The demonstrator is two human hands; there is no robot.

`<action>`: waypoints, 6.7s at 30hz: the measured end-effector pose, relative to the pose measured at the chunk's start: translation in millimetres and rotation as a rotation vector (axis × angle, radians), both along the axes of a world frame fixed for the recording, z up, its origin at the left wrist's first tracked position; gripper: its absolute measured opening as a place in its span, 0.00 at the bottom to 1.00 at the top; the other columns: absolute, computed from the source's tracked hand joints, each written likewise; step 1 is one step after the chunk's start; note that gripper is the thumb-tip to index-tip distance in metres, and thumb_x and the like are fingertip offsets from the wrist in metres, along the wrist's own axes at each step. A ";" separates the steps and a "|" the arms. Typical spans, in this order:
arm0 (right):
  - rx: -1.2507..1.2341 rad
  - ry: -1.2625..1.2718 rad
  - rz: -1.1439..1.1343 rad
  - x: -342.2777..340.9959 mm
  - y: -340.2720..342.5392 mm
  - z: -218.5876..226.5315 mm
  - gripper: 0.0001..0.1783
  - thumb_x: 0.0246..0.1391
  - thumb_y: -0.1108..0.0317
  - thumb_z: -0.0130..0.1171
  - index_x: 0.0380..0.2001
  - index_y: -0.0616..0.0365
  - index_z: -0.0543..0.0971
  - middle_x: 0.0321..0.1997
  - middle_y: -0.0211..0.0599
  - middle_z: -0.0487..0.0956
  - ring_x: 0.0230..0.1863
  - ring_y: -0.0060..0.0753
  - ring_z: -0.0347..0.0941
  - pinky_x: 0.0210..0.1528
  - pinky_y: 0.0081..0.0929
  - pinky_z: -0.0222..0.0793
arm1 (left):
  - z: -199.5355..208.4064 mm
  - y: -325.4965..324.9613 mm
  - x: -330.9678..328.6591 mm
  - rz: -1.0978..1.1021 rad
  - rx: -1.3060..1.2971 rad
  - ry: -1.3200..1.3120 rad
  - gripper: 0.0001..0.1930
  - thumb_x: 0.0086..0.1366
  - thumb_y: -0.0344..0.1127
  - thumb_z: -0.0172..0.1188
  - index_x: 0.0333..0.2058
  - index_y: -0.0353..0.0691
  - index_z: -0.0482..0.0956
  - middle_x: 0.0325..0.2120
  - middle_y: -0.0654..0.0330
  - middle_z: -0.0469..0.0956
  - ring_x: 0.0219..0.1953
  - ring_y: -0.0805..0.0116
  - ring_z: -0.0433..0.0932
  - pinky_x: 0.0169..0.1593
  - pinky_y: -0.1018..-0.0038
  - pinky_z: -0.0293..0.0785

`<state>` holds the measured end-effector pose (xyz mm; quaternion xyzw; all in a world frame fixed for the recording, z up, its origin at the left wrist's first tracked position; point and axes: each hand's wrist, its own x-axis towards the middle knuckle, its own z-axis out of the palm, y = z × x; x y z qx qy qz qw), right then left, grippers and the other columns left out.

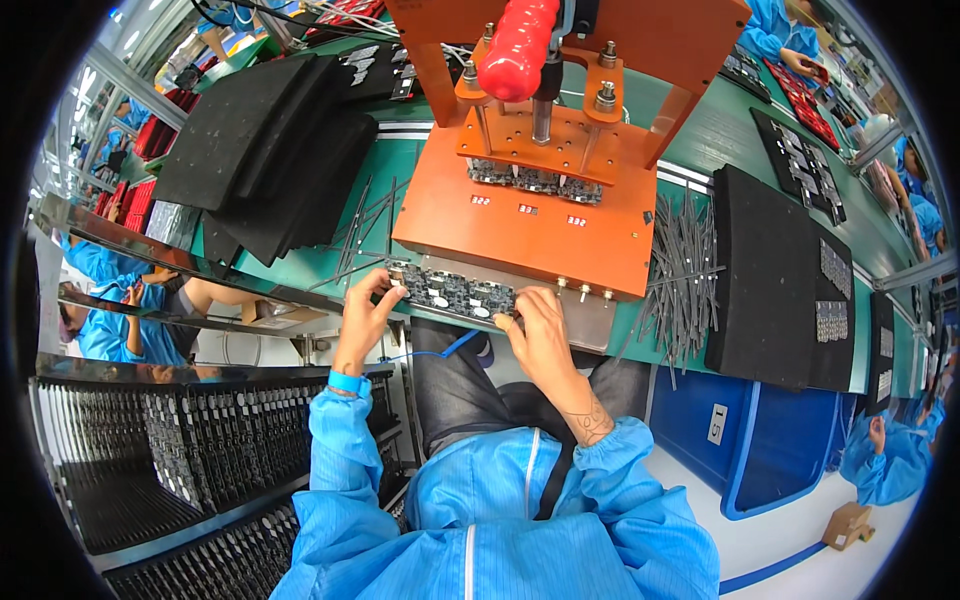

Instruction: The person loads circuit boards into a press fixture, pulls down the press lever by hand, and removes the boards. The person then separates the circuit boards by hand, placing them onto foam pads and into a storage rack.

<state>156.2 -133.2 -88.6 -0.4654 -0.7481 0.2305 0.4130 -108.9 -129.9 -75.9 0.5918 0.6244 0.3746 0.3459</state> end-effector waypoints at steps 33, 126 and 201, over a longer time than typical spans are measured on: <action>0.542 -0.218 0.299 -0.3 -30.7 -23.1 0.06 0.42 0.74 0.61 0.26 0.57 0.74 0.40 0.38 0.79 0.44 0.41 0.76 0.45 0.37 0.74 | -72.5 -63.7 10.3 0.177 0.483 0.102 0.20 0.47 0.24 0.62 0.43 0.38 0.76 0.47 0.54 0.76 0.56 0.48 0.69 0.62 0.60 0.60; 1.030 0.097 1.182 -307.8 -92.6 152.1 0.18 0.44 0.63 0.57 0.41 0.51 0.72 0.44 0.34 0.73 0.45 0.31 0.71 0.44 0.32 0.63 | 44.8 -308.6 48.3 0.645 -0.128 -0.602 0.16 0.67 0.37 0.56 0.49 0.35 0.70 0.39 0.56 0.78 0.31 0.74 0.75 0.36 0.77 0.73; 0.197 0.131 0.118 21.4 211.0 358.4 0.15 0.57 0.61 0.51 0.45 0.52 0.76 0.25 0.41 0.76 0.31 0.38 0.75 0.34 0.35 0.70 | -30.5 -141.9 99.8 0.117 -0.434 -1.100 0.19 0.65 0.25 0.53 0.54 0.37 0.62 0.39 0.60 0.77 0.41 0.74 0.76 0.45 0.77 0.72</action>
